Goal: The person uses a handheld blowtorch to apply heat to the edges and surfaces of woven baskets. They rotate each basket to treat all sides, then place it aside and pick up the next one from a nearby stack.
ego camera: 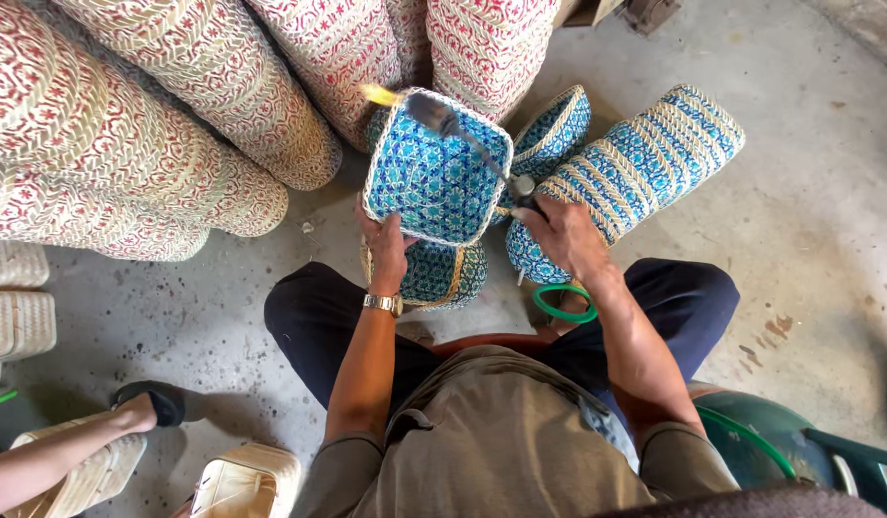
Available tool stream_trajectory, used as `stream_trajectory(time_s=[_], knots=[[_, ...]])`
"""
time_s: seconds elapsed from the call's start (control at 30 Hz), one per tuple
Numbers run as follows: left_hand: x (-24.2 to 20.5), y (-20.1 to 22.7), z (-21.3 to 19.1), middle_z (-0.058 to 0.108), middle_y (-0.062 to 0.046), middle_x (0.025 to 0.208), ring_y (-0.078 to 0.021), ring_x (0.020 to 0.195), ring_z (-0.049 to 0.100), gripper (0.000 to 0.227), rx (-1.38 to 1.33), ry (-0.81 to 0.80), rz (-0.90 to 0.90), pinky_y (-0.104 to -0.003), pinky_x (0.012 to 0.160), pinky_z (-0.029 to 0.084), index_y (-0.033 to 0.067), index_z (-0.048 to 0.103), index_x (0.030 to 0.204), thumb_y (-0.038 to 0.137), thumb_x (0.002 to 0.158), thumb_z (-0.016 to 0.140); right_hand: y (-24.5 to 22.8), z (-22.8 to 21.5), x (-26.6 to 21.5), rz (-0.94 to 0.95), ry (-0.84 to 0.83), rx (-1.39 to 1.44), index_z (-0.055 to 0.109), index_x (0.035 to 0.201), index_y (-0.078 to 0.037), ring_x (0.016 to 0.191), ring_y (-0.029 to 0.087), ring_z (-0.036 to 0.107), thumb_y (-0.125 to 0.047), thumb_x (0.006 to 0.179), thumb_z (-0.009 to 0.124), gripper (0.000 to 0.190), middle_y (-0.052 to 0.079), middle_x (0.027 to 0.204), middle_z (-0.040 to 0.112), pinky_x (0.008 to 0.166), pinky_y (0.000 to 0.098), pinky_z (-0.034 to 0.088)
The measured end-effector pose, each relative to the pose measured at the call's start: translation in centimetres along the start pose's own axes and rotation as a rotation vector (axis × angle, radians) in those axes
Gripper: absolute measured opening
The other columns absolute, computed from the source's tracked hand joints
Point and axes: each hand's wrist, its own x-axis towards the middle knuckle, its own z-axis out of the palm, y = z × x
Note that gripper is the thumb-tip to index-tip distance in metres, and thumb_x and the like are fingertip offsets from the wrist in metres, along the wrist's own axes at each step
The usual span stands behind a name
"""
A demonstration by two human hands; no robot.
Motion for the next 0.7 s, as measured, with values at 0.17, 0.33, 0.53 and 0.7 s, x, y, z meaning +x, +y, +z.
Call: stream_trajectory(time_s=[0.17, 0.33, 0.53, 0.7], knots=[[0.1, 1.2, -0.9, 0.047, -0.019, 0.148, -0.0322, 0.118, 0.064, 0.087, 0.017, 0.036, 0.026, -0.052, 0.084, 0.064, 0.0253, 0.004, 0.163, 0.011, 0.092, 0.052, 1.0, -2.4, -0.9, -0.031, 0.062, 0.006, 0.067, 0.095, 0.002, 0.056, 0.028, 0.06, -0.022, 0.099, 0.069, 0.025, 0.019, 0.069, 0.064, 0.055, 0.0437, 0.047], [0.1, 1.9, -1.2, 0.047, -0.019, 0.15, -0.0327, 0.122, 0.061, 0.084, -0.028, 0.043, 0.122, -0.055, 0.084, 0.061, 0.0234, 0.012, 0.163, 0.009, 0.091, 0.054, 2.7, -4.0, -3.5, 0.174, 0.013, 0.022, 0.066, 0.088, 0.003, 0.051, 0.024, 0.061, -0.023, 0.101, 0.068, 0.03, 0.015, 0.062, 0.063, 0.051, 0.0405, 0.047], [-0.2, 1.8, -0.7, 0.045, -0.017, 0.149, -0.0337, 0.126, 0.058, 0.087, -0.149, 0.012, 0.125, -0.056, 0.092, 0.061, 0.0264, 0.006, 0.163, 0.009, 0.092, 0.054, 2.8, -3.4, -3.9, 0.147, 0.013, 0.031, 0.065, 0.089, 0.004, 0.051, 0.025, 0.059, -0.024, 0.1, 0.067, 0.03, 0.014, 0.06, 0.061, 0.049, 0.0418, 0.045], [-0.6, 0.7, 1.2, 0.045, -0.016, 0.148, -0.033, 0.125, 0.059, 0.088, -0.144, 0.024, 0.095, -0.058, 0.096, 0.061, 0.0272, 0.005, 0.162, 0.007, 0.091, 0.053, 1.6, 0.2, -1.2, 0.009, 0.039, -0.052, 0.067, 0.092, 0.004, 0.059, 0.039, 0.059, -0.027, 0.099, 0.071, 0.032, 0.022, 0.07, 0.064, 0.058, 0.0489, 0.047]])
